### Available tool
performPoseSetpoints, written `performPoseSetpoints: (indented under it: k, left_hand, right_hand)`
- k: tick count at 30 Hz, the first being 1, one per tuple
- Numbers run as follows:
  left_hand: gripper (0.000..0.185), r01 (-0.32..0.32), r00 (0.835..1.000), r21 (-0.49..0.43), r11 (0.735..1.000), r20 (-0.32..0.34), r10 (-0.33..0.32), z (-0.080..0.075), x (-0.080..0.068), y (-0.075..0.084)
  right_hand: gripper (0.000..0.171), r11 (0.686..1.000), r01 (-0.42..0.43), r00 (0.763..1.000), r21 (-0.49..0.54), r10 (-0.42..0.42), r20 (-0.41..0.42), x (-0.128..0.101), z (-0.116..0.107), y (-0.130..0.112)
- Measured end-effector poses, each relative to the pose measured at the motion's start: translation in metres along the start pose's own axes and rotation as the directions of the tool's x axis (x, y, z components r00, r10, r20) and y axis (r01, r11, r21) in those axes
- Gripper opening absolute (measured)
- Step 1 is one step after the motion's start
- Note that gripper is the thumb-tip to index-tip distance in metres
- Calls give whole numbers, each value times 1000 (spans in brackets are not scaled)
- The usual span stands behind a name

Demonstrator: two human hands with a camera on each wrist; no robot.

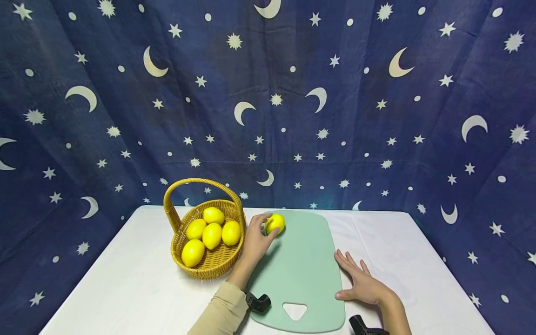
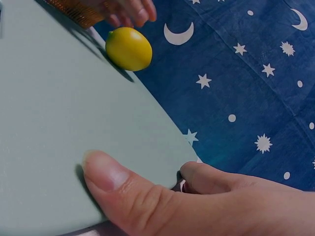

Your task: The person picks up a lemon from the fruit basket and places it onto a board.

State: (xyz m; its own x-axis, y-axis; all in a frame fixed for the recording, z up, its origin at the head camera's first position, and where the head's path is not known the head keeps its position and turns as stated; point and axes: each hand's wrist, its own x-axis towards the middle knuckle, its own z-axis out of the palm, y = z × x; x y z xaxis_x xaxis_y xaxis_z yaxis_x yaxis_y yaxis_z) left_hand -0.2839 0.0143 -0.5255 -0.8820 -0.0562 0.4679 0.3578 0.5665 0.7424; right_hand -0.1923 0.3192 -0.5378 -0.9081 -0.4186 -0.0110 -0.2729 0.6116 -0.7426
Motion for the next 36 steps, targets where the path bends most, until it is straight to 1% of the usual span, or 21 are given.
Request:
performPoseSetpoints:
  k: [2,4,6,8,9,11,13,15,17,18,21,22,23,24,25,26,29,30,31,33,36]
  left_hand:
    - [42,-16,1000,0,1000,9,16,-6,1,9]
    - [41,-47,998,-12,999,32,47,-15,2,20]
    - [40,-85,993,-35,996,76,88,-27,2,32]
    - [40,-132,979,-65,989,145,140,-39,3,42]
    - [39,-157,969,-80,984,181,169,-46,3,47]
    - [38,-192,941,-131,973,256,220,-61,3,54]
    - [37,-205,906,-198,958,331,262,-78,3,59]
    - [37,-194,865,-266,944,407,293,-97,3,61]
    - [37,-143,816,-339,930,491,305,-117,3,57]
    - [37,-104,786,-368,924,538,303,-130,3,57]
    - [37,0,689,-410,912,661,297,-161,2,38]
    - [37,40,664,-409,912,692,281,-170,2,29]
    - [38,58,648,-397,916,713,268,-178,2,21]
    - [39,67,641,-383,921,724,255,-184,1,12]
    - [41,70,650,-366,928,723,236,-186,2,1]
    - [43,75,671,-344,936,712,208,-188,2,-6]
    - [51,79,754,-286,955,644,130,-185,3,-23]
    - [54,84,775,-265,961,623,103,-182,4,-26]
    - [58,87,791,-242,966,607,81,-178,5,-29]
    - [66,55,810,-178,982,583,60,-168,6,-33]
    - [75,-6,819,-73,997,572,47,-153,5,-36]
  right_hand:
    - [108,1000,7,1000,4,-7,1,0,0,0]
    - [108,1000,15,1000,8,-15,1,-1,0,-1]
    - [108,1000,16,1000,13,-16,1,-1,0,-1]
    - [109,1000,12,1000,15,-12,-1,-2,0,0]
    - [109,1000,9,1000,13,-9,-3,-2,0,0]
    - [109,1000,5,1000,14,-5,-2,-2,0,0]
    - [109,1000,-1,1000,12,1,-2,-2,0,0]
    - [110,1000,-9,1000,9,9,0,-2,0,0]
    - [109,1000,-14,1000,1,14,-2,-1,0,1]
    - [109,1000,-14,1000,-4,14,-1,-1,0,0]
    - [109,1000,-17,1000,-21,17,2,0,-2,-2]
    - [109,1000,-12,1000,-27,12,3,1,-2,-2]
    - [109,999,-17,1000,-28,17,10,2,-2,-3]
    - [110,999,-23,1000,-33,24,16,3,-2,-4]
    - [110,999,-33,999,-34,34,20,4,-2,-5]
    - [110,999,-37,999,-35,38,23,4,-3,-5]
    - [111,998,-47,998,-29,48,28,5,-4,-5]
    - [111,999,-44,999,-28,45,25,5,-4,-4]
    - [111,999,-44,999,-23,45,23,5,-5,-4]
    - [110,999,-41,999,-25,42,19,3,-4,-3]
    - [110,999,-35,999,-19,36,18,1,-3,-2]
